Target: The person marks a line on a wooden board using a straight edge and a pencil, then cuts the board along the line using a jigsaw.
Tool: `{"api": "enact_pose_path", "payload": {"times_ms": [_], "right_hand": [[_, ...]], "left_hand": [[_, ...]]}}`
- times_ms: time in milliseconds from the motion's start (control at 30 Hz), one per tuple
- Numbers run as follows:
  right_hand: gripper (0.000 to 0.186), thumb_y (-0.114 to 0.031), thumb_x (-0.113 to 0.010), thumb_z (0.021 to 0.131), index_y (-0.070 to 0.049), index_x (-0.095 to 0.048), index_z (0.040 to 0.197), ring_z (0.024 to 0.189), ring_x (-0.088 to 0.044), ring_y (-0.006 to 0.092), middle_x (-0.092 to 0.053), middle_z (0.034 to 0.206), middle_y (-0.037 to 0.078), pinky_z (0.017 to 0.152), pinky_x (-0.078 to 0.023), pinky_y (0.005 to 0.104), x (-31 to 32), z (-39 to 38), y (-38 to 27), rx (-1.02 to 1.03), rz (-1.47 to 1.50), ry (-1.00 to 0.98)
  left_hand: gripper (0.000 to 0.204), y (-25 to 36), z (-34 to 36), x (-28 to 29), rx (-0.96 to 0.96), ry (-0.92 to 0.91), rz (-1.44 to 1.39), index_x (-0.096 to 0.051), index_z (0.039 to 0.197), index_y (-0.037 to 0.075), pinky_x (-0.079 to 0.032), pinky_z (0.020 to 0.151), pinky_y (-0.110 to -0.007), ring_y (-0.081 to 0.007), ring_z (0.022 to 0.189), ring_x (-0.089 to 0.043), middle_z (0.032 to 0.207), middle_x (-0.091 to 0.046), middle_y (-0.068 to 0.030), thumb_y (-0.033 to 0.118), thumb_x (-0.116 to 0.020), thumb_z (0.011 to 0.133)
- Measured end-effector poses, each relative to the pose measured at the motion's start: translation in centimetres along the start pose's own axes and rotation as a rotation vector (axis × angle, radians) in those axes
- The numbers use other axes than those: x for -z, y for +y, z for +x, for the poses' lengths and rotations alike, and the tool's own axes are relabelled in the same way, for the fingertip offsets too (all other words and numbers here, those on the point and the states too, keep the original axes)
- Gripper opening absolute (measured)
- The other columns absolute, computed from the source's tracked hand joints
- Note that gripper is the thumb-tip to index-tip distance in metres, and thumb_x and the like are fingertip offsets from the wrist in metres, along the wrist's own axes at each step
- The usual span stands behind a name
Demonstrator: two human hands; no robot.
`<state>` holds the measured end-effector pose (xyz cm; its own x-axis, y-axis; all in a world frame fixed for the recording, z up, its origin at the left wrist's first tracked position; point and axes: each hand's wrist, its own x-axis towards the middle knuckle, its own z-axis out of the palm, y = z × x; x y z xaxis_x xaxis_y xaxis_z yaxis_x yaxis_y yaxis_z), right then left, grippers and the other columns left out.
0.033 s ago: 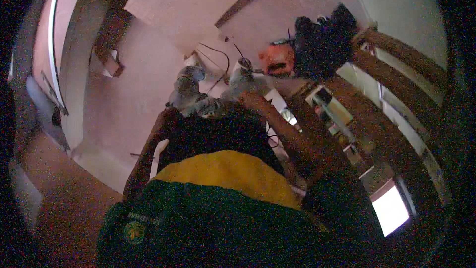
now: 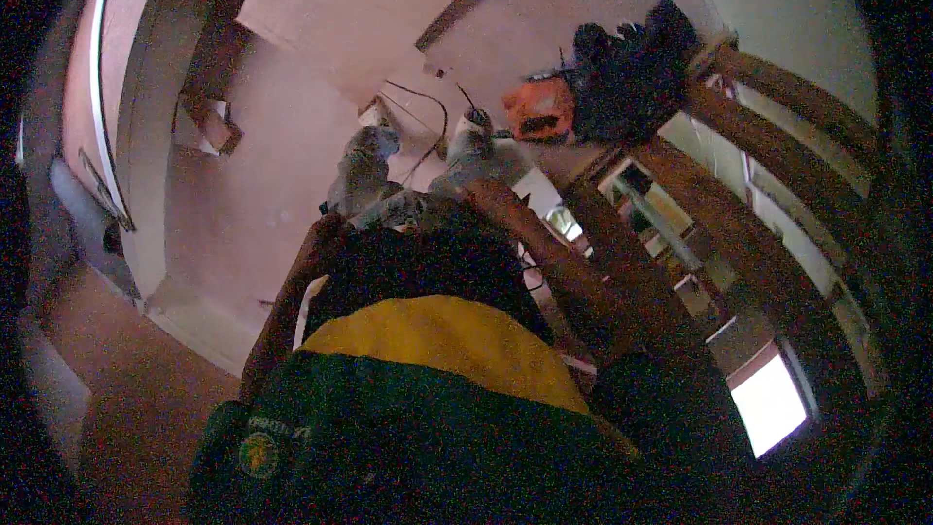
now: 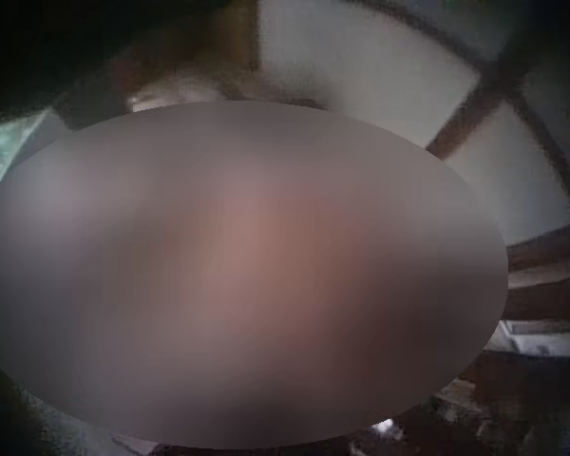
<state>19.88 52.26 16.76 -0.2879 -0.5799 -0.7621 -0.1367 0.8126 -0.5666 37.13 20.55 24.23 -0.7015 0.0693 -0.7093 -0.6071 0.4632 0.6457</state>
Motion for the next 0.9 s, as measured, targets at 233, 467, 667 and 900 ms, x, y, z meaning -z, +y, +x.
{"api": "enact_pose_path", "payload": {"times_ms": [233, 467, 667, 900], "right_hand": [[0.051, -0.049, -0.047, 0.092, 0.000, -0.061, 0.088, 0.077, -0.063, 0.0325, -0.062, 0.079, 0.018, 0.072, -0.047, 0.0411, -3.7, -8.0, -0.2, -0.073, 0.400, 0.255], [0.042, -0.046, -0.050, 0.092, -0.006, -0.063, 0.094, 0.071, -0.059, 0.0212, -0.060, 0.077, 0.007, 0.068, -0.048, 0.0329, -7.1, 2.0, -7.6, 0.157, 0.821, -0.348], [0.030, -0.036, -0.054, 0.094, -0.013, -0.058, 0.112, 0.081, -0.058, 0.0172, -0.058, 0.096, 0.002, 0.073, -0.051, 0.0293, -2.8, 2.9, 16.7, -0.325, 1.914, 0.809], [0.031, -0.035, -0.055, 0.093, -0.013, -0.056, 0.114, 0.085, -0.058, 0.0172, -0.057, 0.104, 0.003, 0.079, -0.051, 0.0312, -4.7, 11.2, 20.2, -0.349, 1.879, 0.876]], "left_hand": [[0.028, -5.6, -5.3, -6.6, 0.252, 0.177, 0.021, -0.058, 0.115, 0.003, -0.047, 0.084, -0.039, -0.0330, 0.096, -0.060, 0.103, -0.062, -0.0201, 0.021, -0.049, 0.095], [0.031, -11.9, -11.4, 7.7, 0.747, 0.322, 0.572, -0.060, 0.116, 0.004, -0.048, 0.087, -0.040, -0.0318, 0.102, -0.061, 0.111, -0.063, -0.0204, 0.022, -0.043, 0.098], [0.040, 0.4, -2.8, 1.3, 0.355, -0.665, -0.130, -0.060, 0.113, 0.001, -0.049, 0.088, -0.041, -0.0325, 0.096, -0.064, 0.104, -0.066, -0.0201, 0.034, -0.046, 0.096], [0.052, -13.1, 14.1, 5.2, 0.326, 0.123, -0.538, -0.061, 0.116, -0.001, -0.053, 0.078, -0.034, -0.0202, 0.086, -0.064, 0.099, -0.067, -0.0108, 0.038, -0.071, 0.084]]}}
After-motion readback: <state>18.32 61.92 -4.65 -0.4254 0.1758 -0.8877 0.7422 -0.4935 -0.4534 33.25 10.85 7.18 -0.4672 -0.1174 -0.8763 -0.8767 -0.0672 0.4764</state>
